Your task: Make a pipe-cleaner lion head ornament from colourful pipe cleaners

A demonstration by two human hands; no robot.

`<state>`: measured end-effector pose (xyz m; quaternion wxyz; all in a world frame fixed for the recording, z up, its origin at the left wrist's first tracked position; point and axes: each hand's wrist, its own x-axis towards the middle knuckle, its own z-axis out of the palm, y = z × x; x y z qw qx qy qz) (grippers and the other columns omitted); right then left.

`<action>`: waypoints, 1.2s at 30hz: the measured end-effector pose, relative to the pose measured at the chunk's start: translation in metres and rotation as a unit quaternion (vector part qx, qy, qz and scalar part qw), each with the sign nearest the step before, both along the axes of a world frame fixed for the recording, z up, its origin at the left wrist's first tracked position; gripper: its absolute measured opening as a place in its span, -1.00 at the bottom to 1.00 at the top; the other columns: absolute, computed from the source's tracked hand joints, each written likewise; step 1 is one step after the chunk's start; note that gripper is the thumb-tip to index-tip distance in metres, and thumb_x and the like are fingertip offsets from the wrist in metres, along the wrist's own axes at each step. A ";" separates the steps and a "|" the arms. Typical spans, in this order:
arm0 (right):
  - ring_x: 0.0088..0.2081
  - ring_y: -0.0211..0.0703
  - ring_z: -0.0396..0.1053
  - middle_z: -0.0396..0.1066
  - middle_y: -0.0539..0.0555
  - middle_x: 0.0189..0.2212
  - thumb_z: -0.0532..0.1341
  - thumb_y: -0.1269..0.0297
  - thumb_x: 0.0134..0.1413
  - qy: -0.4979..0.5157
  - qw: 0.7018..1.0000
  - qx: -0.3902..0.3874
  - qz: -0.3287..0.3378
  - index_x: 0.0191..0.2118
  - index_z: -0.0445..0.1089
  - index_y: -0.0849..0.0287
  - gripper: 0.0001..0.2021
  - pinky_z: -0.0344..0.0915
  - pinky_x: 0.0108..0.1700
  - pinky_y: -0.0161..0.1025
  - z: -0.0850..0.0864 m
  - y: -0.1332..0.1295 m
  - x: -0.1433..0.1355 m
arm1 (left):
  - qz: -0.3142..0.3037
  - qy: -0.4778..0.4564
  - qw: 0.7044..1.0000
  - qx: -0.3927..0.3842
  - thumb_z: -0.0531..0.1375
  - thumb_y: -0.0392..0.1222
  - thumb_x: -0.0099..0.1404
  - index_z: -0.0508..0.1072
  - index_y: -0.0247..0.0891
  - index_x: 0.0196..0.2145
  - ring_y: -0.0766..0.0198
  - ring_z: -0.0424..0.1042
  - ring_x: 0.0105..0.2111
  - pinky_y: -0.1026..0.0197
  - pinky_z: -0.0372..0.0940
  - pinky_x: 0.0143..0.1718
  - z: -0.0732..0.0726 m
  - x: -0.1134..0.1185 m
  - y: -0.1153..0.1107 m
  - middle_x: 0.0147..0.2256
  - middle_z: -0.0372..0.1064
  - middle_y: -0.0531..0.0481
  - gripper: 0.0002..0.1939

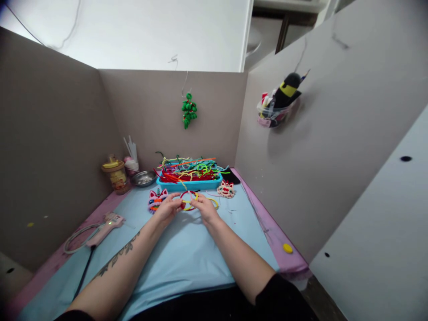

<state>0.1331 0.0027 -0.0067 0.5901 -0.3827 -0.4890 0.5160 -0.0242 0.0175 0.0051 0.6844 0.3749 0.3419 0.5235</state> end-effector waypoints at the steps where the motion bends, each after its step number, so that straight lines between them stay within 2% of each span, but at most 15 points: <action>1: -0.12 -0.03 0.31 0.42 0.09 -0.16 0.36 0.05 -0.36 0.015 1.000 -0.004 0.001 -0.67 0.37 0.18 -0.70 0.19 -0.11 -0.18 0.000 0.001 -0.001 | 0.004 -0.008 1.000 -0.002 0.30 -0.44 -0.08 0.23 -0.29 -0.20 0.34 0.43 -0.52 0.28 0.31 -0.39 0.001 0.000 0.000 -0.54 0.38 0.06 -0.52; 5: -0.04 0.01 0.28 0.40 0.10 -0.09 0.37 0.08 -0.37 0.061 0.998 0.000 0.004 -0.69 0.37 0.18 -0.72 0.16 -0.04 -0.16 0.000 0.003 -0.005 | 0.006 -0.032 0.999 -0.011 0.30 -0.42 -0.06 0.21 -0.26 -0.18 0.35 0.43 -0.53 0.30 0.31 -0.38 0.003 0.000 0.001 -0.55 0.37 0.08 -0.51; 7: -0.04 0.00 0.28 0.42 0.10 -0.12 0.37 0.09 -0.35 0.074 0.997 0.002 0.012 -0.57 0.44 0.18 -0.75 0.15 -0.02 -0.15 0.000 0.003 -0.006 | -0.005 -0.037 0.999 -0.013 0.31 -0.38 -0.03 0.22 -0.27 -0.17 0.35 0.44 -0.50 0.30 0.31 -0.37 0.002 -0.001 0.001 -0.51 0.40 0.04 -0.53; 10: -0.12 -0.04 0.33 0.46 0.08 -0.24 0.37 0.07 -0.34 0.106 0.994 -0.024 0.019 -0.31 0.49 0.16 -0.62 0.17 -0.03 -0.14 0.000 0.004 -0.005 | -0.056 -0.032 0.998 -0.002 0.33 -0.30 0.00 0.25 -0.29 -0.15 0.27 0.48 -0.36 0.25 0.32 -0.30 0.000 -0.001 0.000 -0.35 0.46 -0.08 -0.54; 13: -0.18 -0.06 0.35 0.47 0.05 -0.32 0.38 0.04 -0.37 0.128 0.989 -0.078 -0.001 -0.27 0.48 0.14 -0.56 0.20 -0.08 -0.14 0.000 0.005 -0.004 | -0.085 0.010 0.996 0.027 0.37 -0.30 -0.05 0.26 -0.30 -0.13 0.24 0.48 -0.31 0.24 0.31 -0.28 -0.004 0.000 -0.001 -0.30 0.46 -0.13 -0.47; 15: -0.18 -0.05 0.35 0.48 0.06 -0.33 0.38 0.02 -0.39 0.130 0.987 -0.097 -0.016 -0.33 0.49 0.15 -0.58 0.20 -0.09 -0.14 0.001 0.004 -0.003 | -0.073 0.034 0.996 0.046 0.39 -0.30 -0.10 0.25 -0.31 -0.12 0.28 0.47 -0.38 0.27 0.28 -0.32 -0.007 0.002 -0.001 -0.38 0.46 -0.08 -0.42; 18: -0.15 -0.04 0.35 0.48 0.07 -0.30 0.38 0.03 -0.36 0.124 0.988 -0.094 0.001 -0.34 0.49 0.17 -0.60 0.20 -0.09 -0.15 0.002 0.002 -0.003 | -0.046 0.038 0.996 0.059 0.40 -0.26 -0.12 0.22 -0.32 -0.12 0.34 0.43 -0.47 0.29 0.25 -0.36 -0.009 0.002 0.000 -0.47 0.44 -0.01 -0.38; 21: -0.16 -0.04 0.36 0.49 0.07 -0.30 0.38 0.06 -0.34 0.121 0.990 -0.072 0.031 -0.31 0.49 0.17 -0.61 0.20 -0.10 -0.16 0.003 0.001 -0.004 | -0.030 0.040 0.997 0.065 0.40 -0.24 -0.13 0.20 -0.32 -0.13 0.40 0.38 -0.54 0.32 0.22 -0.41 -0.005 0.001 0.000 -0.52 0.39 0.06 -0.37; 25: -0.19 -0.07 0.37 0.48 0.03 -0.29 0.40 0.17 -0.41 0.151 0.986 -0.069 0.013 -0.28 0.49 0.13 -0.60 0.22 -0.16 -0.20 0.000 0.004 -0.006 | -0.023 0.051 0.996 0.070 0.39 -0.29 -0.14 0.19 -0.31 -0.15 0.48 0.25 -0.65 0.38 0.14 -0.52 0.001 -0.001 0.001 -0.59 0.33 0.15 -0.38; 28: -0.19 -0.08 0.36 0.48 0.02 -0.27 0.40 0.19 -0.41 0.155 0.985 -0.081 0.001 -0.22 0.47 0.10 -0.55 0.23 -0.19 -0.20 -0.004 0.007 -0.007 | -0.017 0.049 0.997 0.048 0.39 -0.34 -0.17 0.20 -0.31 -0.16 0.43 0.32 -0.59 0.38 0.18 -0.51 0.004 -0.003 0.001 -0.56 0.36 0.10 -0.37; 31: -0.11 -0.03 0.34 0.46 0.03 -0.17 0.37 0.11 -0.33 0.118 0.988 -0.095 0.002 -0.17 0.46 0.07 -0.54 0.21 -0.15 -0.17 -0.004 0.006 -0.006 | 0.003 0.029 0.999 0.025 0.39 -0.37 -0.16 0.20 -0.31 -0.13 0.35 0.41 -0.49 0.30 0.28 -0.38 0.005 -0.004 0.001 -0.50 0.40 0.03 -0.36; 34: 0.00 -0.01 0.27 0.40 0.03 -0.05 0.34 0.04 -0.27 0.090 0.993 -0.080 0.011 -0.19 0.47 0.07 -0.58 0.18 -0.05 -0.13 -0.002 0.004 -0.004 | 0.022 0.014 1.000 0.005 0.37 -0.35 -0.09 0.19 -0.33 -0.07 0.33 0.43 -0.46 0.24 0.32 -0.34 0.006 -0.004 0.001 -0.44 0.42 -0.02 -0.36; 36: 0.03 0.01 0.25 0.40 0.07 -0.06 0.34 0.01 -0.30 0.072 0.996 -0.052 0.011 -0.25 0.49 0.10 -0.59 0.16 0.00 -0.13 -0.002 0.004 -0.003 | 0.027 0.009 1.000 -0.007 0.35 -0.33 -0.03 0.19 -0.33 -0.05 0.35 0.42 -0.47 0.26 0.32 -0.37 0.007 -0.004 0.001 -0.42 0.42 -0.04 -0.39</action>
